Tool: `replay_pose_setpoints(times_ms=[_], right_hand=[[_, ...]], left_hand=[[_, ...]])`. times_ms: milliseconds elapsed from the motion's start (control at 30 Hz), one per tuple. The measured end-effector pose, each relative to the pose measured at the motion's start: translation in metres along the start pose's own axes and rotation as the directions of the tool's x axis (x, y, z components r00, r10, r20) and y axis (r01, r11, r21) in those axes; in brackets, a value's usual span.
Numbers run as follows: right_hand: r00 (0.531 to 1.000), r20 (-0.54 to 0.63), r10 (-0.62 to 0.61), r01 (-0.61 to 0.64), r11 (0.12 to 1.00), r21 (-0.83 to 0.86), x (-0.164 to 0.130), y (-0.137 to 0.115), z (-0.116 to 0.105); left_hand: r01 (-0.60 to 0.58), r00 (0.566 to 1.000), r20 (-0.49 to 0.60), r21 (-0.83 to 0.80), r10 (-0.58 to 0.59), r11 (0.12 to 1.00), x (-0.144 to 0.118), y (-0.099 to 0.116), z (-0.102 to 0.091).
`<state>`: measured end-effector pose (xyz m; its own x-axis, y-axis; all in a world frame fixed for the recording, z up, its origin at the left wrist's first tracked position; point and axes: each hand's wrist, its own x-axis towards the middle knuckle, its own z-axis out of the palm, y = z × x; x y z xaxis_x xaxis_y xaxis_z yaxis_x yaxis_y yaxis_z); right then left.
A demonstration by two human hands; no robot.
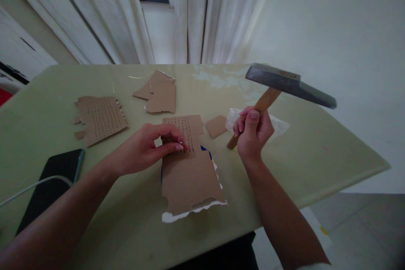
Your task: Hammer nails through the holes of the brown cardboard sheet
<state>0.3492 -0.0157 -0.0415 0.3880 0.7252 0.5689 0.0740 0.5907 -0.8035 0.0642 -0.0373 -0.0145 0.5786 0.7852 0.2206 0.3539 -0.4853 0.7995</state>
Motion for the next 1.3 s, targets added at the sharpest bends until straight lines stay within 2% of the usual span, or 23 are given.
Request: replay_pose_setpoints(times_ms=[233, 433, 700, 967, 1300], right_hand=[[1.0, 0.002, 0.004, -0.004, 1.0, 0.006, 0.0, 0.002, -0.001], [1.0, -0.005, -0.008, 0.008, 0.997, 0.079, -0.001, 0.005, -0.001], [1.0, -0.002, 0.011, -0.011, 1.0, -0.003, 0.0, 0.001, -0.001], [1.0, 0.011, 0.004, -0.005, 1.0, 0.013, 0.0, 0.003, -0.002], [1.0, 0.013, 0.012, -0.013, 1.0, 0.026, 0.0, 0.002, -0.002]], left_hand=[[0.016, 1.0, -0.001, 0.0, -0.016, 1.0, 0.001, 0.005, 0.002], [0.016, 1.0, 0.004, 0.016, -0.016, 1.0, -0.001, 0.004, 0.001], [0.008, 1.0, 0.009, 0.014, -0.008, 1.0, -0.001, 0.003, 0.0], [0.021, 1.0, 0.017, 0.032, -0.022, 0.999, -0.001, 0.002, 0.0], [-0.014, 0.999, -0.028, 0.059, 0.016, 0.998, 0.001, 0.014, 0.005]])
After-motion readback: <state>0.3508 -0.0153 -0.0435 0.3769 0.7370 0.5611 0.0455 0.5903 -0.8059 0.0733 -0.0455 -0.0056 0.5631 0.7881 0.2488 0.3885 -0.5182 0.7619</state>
